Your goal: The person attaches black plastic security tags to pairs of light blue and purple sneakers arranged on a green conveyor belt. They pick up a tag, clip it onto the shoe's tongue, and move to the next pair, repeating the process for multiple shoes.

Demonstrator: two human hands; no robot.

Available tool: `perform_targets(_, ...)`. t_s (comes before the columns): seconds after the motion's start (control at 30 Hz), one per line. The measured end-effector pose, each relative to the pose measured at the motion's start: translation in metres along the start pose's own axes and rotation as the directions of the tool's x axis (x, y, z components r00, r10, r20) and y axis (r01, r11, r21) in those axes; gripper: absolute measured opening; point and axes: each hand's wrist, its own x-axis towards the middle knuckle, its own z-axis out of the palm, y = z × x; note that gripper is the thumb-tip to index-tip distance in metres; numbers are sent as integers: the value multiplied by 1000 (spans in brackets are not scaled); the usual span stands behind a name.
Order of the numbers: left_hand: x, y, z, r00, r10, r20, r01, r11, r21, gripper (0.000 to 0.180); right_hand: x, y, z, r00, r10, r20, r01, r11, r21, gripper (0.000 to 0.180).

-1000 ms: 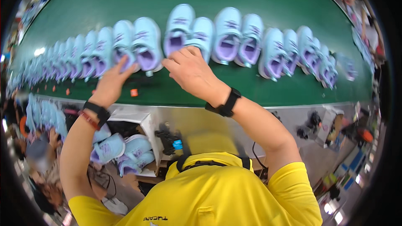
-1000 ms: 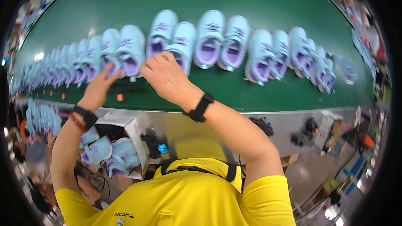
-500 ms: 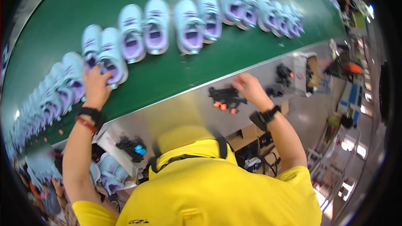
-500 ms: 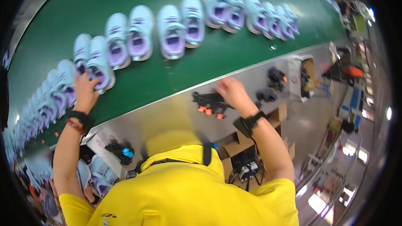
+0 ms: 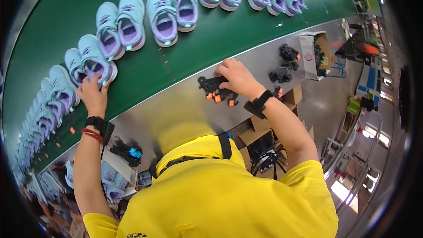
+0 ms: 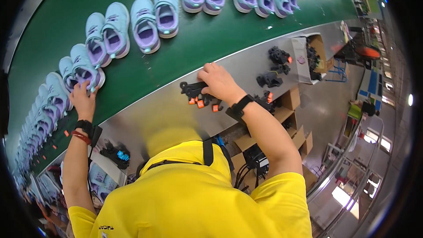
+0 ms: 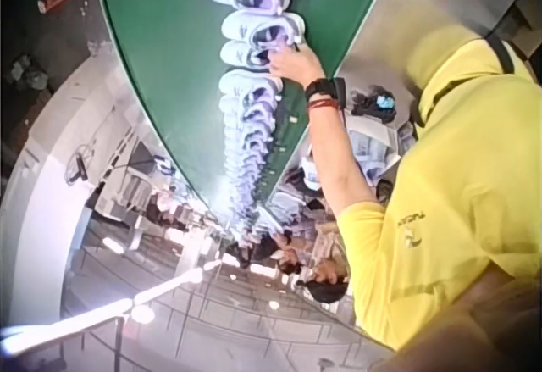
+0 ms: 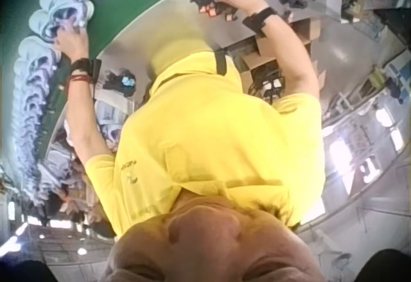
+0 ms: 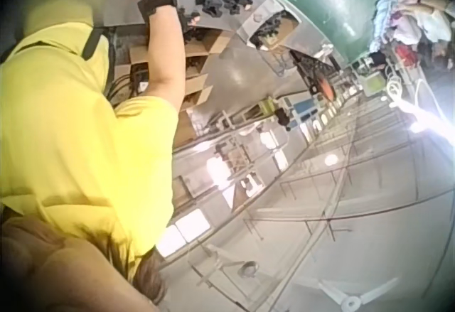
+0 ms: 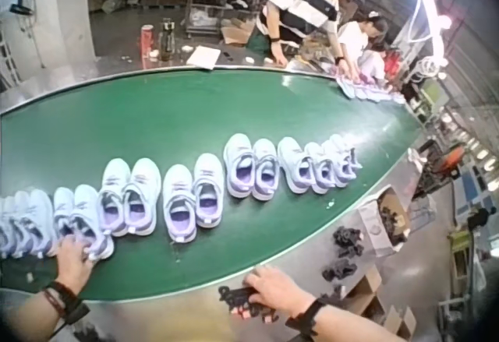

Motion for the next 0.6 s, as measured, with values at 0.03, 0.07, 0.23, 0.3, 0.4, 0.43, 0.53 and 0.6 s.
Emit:
perform_targets(0.03, 2, -4, -4, 993, -46, 109, 58, 992, -110, 49, 1, 1, 2, 999, -44, 10, 44, 999, -19, 35)
perform_targets(0.07, 7, -6, -14, 973, -83, 215, 129, 969, -211, 58, 1, 4, 4, 996, -91, 19, 91, 995, -37, 32)
perform_targets(0.23, 9, -38, -57, 978, 170, 123, -122, 936, -330, 73, 2, -4, 9, 985, -170, -17, 170, 985, 13, 35)
perform_targets(0.3, 4, -60, -61, 971, 179, 156, -119, 936, -333, 59, 0, -13, 9, 992, -128, -5, 128, 991, -26, 38)
perform_targets(0.4, -3, -82, -53, 969, 140, 205, -48, 915, -401, 32, 2, -7, 17, 997, -66, -38, 67, 998, 20, 36)
perform_targets(0.43, -1, -88, -50, 966, 128, 225, -9, 885, -466, 29, 3, -8, 20, 998, -30, -51, 32, 998, 55, 35)
perform_targets(0.53, 3, -99, -35, 963, 230, 142, -121, 837, -533, 21, 5, -9, 11, 997, 60, -40, -56, 995, 81, 27)
perform_targets(0.6, -4, -109, -27, 958, 266, 103, -179, 842, -509, 19, 20, -51, -10, 933, 318, 166, -346, 674, 653, 18)
